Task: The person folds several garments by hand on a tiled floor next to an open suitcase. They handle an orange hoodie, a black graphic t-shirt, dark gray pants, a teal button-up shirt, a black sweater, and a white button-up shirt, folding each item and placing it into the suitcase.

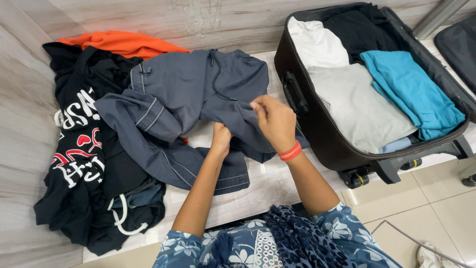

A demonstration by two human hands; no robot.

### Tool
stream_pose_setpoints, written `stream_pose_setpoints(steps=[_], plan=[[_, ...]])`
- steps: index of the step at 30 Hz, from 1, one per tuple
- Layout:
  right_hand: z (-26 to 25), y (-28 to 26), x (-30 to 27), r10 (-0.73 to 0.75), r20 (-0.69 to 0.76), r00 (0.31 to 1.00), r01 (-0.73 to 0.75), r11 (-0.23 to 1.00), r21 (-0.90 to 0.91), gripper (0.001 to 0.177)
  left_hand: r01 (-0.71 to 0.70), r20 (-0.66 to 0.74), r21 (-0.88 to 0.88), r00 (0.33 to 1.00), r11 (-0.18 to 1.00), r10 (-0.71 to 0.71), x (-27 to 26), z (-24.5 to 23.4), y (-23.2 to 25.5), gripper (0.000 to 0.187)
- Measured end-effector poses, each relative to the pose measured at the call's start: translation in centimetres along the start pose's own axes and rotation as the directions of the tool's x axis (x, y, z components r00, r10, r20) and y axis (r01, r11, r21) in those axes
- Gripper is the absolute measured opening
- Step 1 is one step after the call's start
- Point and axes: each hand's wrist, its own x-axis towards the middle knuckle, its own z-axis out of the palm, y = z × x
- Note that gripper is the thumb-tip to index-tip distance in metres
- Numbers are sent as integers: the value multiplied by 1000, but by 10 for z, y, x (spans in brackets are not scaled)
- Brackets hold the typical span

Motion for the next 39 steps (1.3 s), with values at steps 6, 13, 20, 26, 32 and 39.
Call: stream_pose_setpoints(steps=[6, 13, 20, 26, 32, 39], plan=[[15, 4, -12, -18, 113, 993, 33, 990, -139, 13, 114, -27, -121, 993, 986, -118, -11, 8, 8, 15], [14, -9, -17, -139, -6, 990, 137, 981, -140, 15, 97, -22, -164, 995, 982, -102, -15, -2, -4, 12], [23, 8, -23, 2, 194, 981, 35, 981, -189, 18, 107, 18, -146, 994, 983, -106, -21, -8, -11, 12], [32, 20, -30, -45, 232, 972, 100, 967, -233, 14, 124, 27, -147, 992, 981, -122, -30, -12, -15, 13], [31, 2, -28, -75, 168, 983, 110, 972, -209, 12, 206, -135, 21, 970, 978, -202, -29, -20, -18, 15], [5, 0, -18, 19, 163, 986, -82, 916, 393, 12, 64, -293, -316, 942, 947, -161, 21, -73, -61, 13]])
